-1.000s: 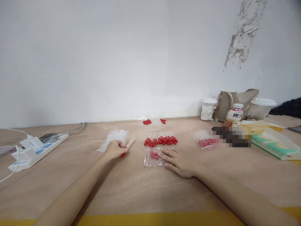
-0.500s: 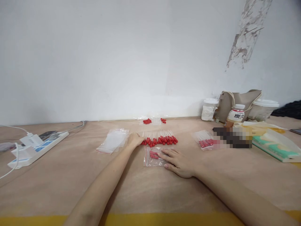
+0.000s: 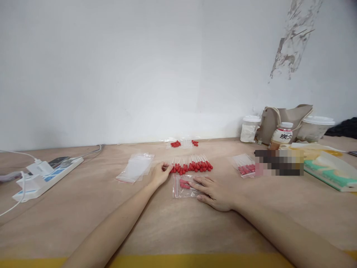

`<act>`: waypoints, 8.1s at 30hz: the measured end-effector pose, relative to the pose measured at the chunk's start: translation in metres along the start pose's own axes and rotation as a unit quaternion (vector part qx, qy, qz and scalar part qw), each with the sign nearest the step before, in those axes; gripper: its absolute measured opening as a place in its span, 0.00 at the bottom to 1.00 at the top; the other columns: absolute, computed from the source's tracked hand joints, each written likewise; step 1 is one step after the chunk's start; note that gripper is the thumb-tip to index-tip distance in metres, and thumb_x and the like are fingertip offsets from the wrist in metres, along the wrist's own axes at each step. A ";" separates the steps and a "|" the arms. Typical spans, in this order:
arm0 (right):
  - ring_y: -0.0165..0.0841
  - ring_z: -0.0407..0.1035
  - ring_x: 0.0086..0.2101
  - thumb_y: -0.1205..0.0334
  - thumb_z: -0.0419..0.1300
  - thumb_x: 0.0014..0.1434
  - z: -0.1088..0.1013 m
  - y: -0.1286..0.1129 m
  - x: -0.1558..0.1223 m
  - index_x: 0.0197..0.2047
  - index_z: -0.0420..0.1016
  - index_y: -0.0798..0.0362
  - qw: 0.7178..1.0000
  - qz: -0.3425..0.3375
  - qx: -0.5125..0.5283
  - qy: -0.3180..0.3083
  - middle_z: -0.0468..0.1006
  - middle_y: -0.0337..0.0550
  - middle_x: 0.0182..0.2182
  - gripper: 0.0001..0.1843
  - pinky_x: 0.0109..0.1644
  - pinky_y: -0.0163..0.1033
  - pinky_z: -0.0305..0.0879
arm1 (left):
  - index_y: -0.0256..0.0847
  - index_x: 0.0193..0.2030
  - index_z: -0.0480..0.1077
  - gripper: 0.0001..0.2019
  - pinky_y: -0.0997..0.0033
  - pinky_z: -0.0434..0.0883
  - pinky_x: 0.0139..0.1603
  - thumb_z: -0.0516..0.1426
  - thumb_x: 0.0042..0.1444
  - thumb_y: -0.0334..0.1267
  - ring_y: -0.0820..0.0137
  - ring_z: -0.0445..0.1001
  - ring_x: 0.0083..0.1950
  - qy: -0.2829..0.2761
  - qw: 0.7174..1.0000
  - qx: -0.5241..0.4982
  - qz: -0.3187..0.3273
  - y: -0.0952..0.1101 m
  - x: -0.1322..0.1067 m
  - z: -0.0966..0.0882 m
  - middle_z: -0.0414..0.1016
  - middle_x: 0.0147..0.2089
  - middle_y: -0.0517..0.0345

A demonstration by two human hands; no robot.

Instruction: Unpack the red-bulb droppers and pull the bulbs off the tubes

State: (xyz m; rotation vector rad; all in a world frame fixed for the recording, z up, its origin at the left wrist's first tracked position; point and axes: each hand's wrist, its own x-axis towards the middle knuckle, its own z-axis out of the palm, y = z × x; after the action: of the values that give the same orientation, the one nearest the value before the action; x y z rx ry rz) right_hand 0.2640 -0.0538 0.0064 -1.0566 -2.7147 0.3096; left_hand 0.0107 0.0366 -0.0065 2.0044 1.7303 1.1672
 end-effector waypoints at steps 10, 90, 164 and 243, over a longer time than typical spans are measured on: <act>0.40 0.44 0.59 0.45 0.38 0.60 0.000 0.001 0.000 0.63 0.41 0.43 1.000 -0.005 -0.007 -0.003 0.46 0.44 0.62 0.29 0.59 0.51 0.41 | 0.40 0.41 0.67 0.14 0.66 0.67 0.42 0.57 0.46 0.40 0.67 0.70 0.39 -0.084 0.988 -0.027 0.130 -0.004 -0.002 -0.006 0.71 0.39 0.55; 0.39 0.48 0.58 0.44 0.42 0.59 0.004 -0.003 0.002 0.63 0.43 0.52 0.999 -0.011 0.022 0.042 0.52 0.46 0.60 0.34 0.60 0.47 0.45 | 0.43 0.45 0.70 0.12 0.69 0.69 0.49 0.50 0.57 0.33 0.71 0.72 0.45 0.160 0.927 0.008 0.340 0.029 -0.018 -0.083 0.74 0.45 0.56; 0.58 0.60 0.45 0.36 0.59 0.35 -0.061 0.145 -0.079 0.42 0.72 0.57 0.758 0.619 -0.014 0.205 0.67 0.66 0.43 0.37 0.40 0.57 0.54 | 0.39 0.46 0.59 0.24 0.61 0.66 0.39 0.57 0.40 0.42 0.55 0.69 0.44 0.066 0.942 0.248 -0.215 -0.088 -0.015 -0.146 0.70 0.42 0.47; 0.24 0.65 0.18 0.73 0.60 0.37 0.017 -0.036 0.032 0.38 0.54 0.53 0.724 0.273 0.616 0.149 0.68 0.27 0.17 0.24 0.26 0.31 0.63 | 0.36 0.32 0.68 0.10 0.71 0.63 0.39 0.47 0.59 0.29 0.72 0.67 0.39 -0.149 0.773 0.185 0.588 0.057 -0.046 -0.018 0.72 0.35 0.55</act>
State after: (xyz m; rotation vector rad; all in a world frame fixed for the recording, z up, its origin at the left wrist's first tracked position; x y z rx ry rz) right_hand 0.2133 -0.0593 0.0033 -1.1631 -1.2321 1.5615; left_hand 0.0400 -0.0266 0.0235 3.4250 0.3930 0.6058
